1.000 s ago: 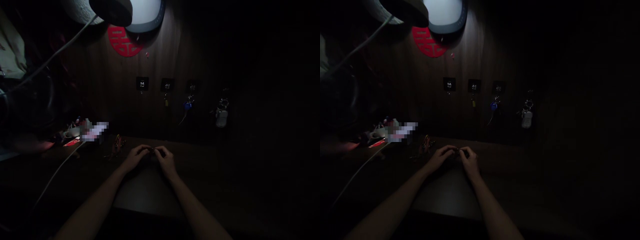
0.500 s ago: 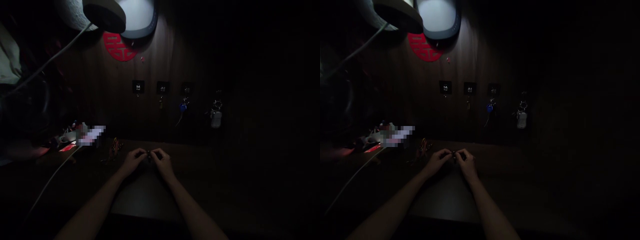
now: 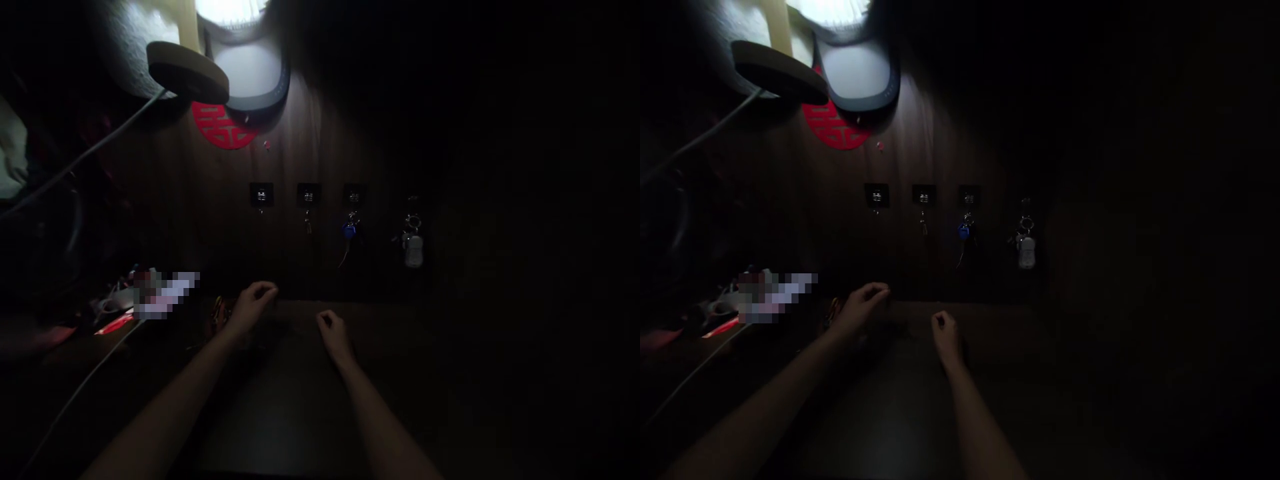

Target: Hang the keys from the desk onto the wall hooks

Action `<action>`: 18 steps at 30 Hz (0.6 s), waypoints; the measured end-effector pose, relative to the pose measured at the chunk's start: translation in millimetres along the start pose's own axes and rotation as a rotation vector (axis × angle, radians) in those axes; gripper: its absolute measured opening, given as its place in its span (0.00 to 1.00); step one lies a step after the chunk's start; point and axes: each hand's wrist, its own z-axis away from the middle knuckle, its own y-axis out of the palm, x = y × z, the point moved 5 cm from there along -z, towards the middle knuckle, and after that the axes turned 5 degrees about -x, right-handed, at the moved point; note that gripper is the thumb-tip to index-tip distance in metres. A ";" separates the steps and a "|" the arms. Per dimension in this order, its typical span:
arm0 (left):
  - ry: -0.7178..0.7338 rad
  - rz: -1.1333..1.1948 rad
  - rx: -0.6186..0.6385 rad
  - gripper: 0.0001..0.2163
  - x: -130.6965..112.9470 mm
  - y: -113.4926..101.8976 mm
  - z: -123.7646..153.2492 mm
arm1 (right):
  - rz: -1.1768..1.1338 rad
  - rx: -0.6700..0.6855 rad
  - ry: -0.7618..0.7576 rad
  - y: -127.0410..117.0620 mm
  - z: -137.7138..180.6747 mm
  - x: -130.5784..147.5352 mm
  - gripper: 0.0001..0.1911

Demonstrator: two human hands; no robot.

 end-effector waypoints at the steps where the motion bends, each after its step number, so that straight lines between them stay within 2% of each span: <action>1: 0.020 0.026 0.005 0.10 -8.8 2.8 -8.5 | 0.012 0.011 -0.005 1.6 0.5 -0.7 0.09; 4: 0.077 0.142 0.006 0.11 -36.9 13.4 -35.3 | 0.035 0.036 -0.027 5.5 2.1 -1.9 0.10; 8: 0.213 0.232 -0.076 0.11 -71.6 26.7 -70.0 | 0.065 0.048 -0.027 7.2 3.1 -4.0 0.10; 13: 0.417 0.053 -0.230 0.05 -104.7 41.6 -100.0 | 0.137 0.042 -0.023 7.3 3.7 -5.2 0.11; 18: 0.521 -0.033 -0.260 0.06 -120.9 56.2 -114.2 | 0.228 0.050 -0.020 7.5 4.1 -4.7 0.11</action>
